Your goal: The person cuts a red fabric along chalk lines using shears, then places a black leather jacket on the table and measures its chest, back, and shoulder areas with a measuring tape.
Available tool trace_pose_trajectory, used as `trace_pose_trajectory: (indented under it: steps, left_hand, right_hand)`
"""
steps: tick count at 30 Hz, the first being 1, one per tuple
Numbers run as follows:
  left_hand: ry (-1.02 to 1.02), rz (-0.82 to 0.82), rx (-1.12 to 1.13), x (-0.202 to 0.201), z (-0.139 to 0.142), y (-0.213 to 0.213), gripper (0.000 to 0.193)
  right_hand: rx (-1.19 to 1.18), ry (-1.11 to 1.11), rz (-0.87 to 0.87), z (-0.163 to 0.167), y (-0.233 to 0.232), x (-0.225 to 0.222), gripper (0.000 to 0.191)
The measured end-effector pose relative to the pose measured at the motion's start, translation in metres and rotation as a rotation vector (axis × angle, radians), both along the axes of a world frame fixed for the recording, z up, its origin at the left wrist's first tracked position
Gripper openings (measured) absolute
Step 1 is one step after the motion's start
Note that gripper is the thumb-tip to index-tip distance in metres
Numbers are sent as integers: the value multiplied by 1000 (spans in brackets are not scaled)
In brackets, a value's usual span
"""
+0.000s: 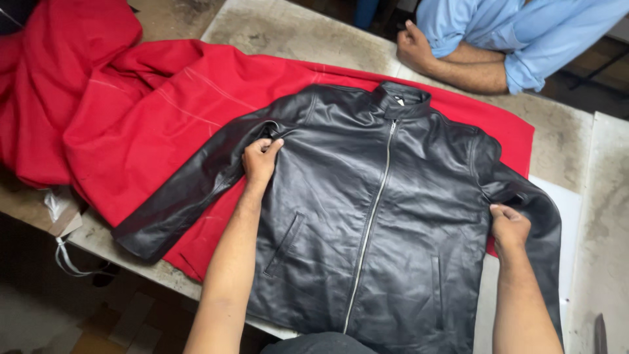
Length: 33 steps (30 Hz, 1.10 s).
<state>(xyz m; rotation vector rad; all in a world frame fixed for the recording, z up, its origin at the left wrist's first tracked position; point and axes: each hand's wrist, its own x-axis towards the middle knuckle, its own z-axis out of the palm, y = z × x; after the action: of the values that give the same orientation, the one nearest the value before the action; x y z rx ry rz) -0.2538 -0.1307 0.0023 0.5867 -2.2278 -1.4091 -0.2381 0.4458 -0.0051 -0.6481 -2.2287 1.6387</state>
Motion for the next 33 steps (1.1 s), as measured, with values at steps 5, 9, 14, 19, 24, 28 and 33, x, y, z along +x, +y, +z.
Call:
trace_pose_trajectory:
  steps: [5,9,14,19,24,28,33]
  left_hand:
    - [169,-38,-520,7,-8,1,39]
    - [38,57,-456,19,4,13,43]
    - [197,-180,-673,34,4,78,49]
    - [-4,-434,-901,26,-14,94,101]
    - [-21,-490,-890,20,-10,77,102]
    - [146,-472,-986,82,-10,81,70]
    - [-1,-484,-933,267,-41,64,67]
  right_hand:
    - [513,-94,-116,-1,0,4,23]
    - [451,-32,-219,11,-15,13,22]
    - [533,303,-170,7,-73,36,39]
    - [1068,6,266,5,-62,47,72]
    - [1075,-74,299,2,-42,53,77]
    - [1069,-25,283,-4,-44,54,77]
    - [1085,47,283,-20,-37,50,74]
